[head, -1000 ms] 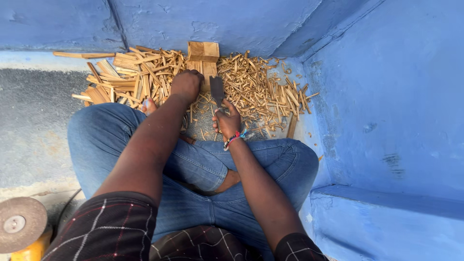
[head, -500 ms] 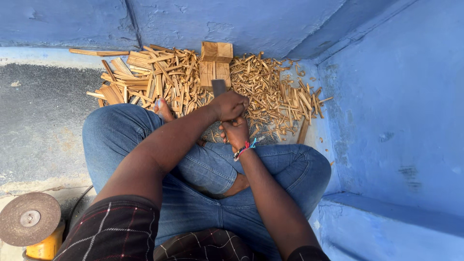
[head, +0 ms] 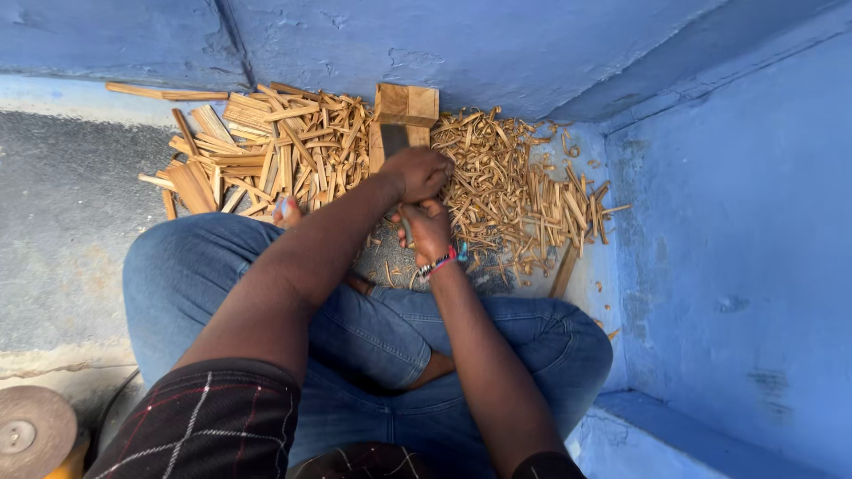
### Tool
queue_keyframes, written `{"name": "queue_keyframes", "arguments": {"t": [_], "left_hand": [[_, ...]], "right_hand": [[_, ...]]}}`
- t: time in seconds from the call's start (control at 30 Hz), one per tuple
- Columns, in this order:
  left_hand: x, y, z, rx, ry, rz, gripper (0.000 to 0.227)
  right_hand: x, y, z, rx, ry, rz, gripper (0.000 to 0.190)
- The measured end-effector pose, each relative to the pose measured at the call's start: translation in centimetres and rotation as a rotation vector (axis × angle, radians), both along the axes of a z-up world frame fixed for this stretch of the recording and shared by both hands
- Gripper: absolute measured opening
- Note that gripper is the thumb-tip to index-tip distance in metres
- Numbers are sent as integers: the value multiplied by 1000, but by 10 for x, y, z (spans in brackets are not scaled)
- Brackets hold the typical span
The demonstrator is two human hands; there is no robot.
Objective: The person sits on the floor and uses a metal tool to shave thin strips from a wooden block, holding the block with one hand and manipulating the tool with the other.
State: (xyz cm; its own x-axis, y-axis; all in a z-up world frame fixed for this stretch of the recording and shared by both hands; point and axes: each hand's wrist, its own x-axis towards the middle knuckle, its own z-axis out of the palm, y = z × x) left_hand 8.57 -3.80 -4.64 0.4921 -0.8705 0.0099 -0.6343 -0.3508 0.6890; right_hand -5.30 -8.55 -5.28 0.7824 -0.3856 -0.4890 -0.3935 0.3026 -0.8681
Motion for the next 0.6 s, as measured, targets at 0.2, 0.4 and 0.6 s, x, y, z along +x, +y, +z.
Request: {"name": "queue_keyframes", "arguments": {"t": [0.2,0.4,0.6], "left_hand": [[3,-6,-5,-176,-29,61,31],[18,21,9,-665,-89,574,23],[12,54,25,-276,-187,639,37]], "right_hand": [[-2,4,-2,129,-97,2,12],[-3,2,21,20,-127,39,51],[-27,-9,42,-88,-216,-52,59]]}}
